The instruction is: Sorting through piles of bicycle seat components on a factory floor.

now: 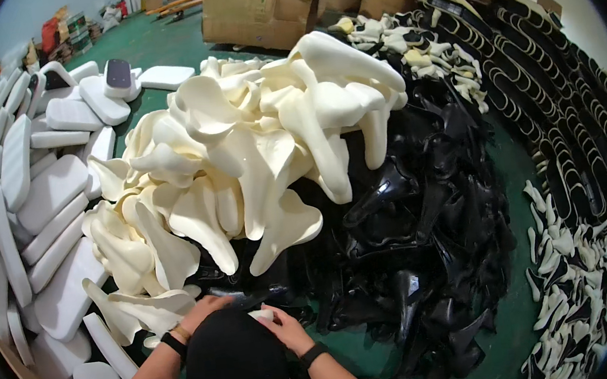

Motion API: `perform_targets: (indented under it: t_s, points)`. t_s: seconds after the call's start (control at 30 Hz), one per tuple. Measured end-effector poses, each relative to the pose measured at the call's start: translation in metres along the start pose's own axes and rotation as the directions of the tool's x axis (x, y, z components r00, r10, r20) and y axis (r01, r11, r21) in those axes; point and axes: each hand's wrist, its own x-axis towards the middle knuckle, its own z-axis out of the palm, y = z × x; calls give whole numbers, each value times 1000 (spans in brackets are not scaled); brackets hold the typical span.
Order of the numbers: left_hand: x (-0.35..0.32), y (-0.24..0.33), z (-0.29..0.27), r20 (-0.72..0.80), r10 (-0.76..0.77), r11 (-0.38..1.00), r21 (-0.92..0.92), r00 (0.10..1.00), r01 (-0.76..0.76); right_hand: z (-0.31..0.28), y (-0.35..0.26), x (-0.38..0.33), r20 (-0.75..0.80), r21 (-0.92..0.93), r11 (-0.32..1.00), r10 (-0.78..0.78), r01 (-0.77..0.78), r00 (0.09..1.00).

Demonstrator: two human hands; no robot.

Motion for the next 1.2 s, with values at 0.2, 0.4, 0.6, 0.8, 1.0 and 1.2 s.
perform_targets:
  t_s: [0.2, 0.4, 0.6, 0.8, 1.0, 1.2]
  points:
    - [35, 8, 18, -83, 230, 970, -56, 970, -235, 5, -37, 14, -25, -297, 936, -205, 189, 978]
    - [62, 80, -49, -150, 140, 881, -433, 979, -192, -11, -96, -20, 73, 122, 981, -159, 149, 985]
    - [49, 178, -135, -590, 110, 565, -625, 800, -539, -87, -29, -73, -314, 209, 978, 89, -22, 945]
    - [26, 276, -110, -563, 128, 3, -823, 817, -568, -223, 159, -197, -830, 535, 719, 349, 443, 435]
    - [38, 294, 3, -85, -107, 135, -988, 991, -70, -240, 185, -201, -653, 691, 549, 753, 471, 79]
    - [70, 324, 51, 88, 146, 291, -956, 985, 42, -308, 272, -270, -906, 350, 936, 346, 32, -243]
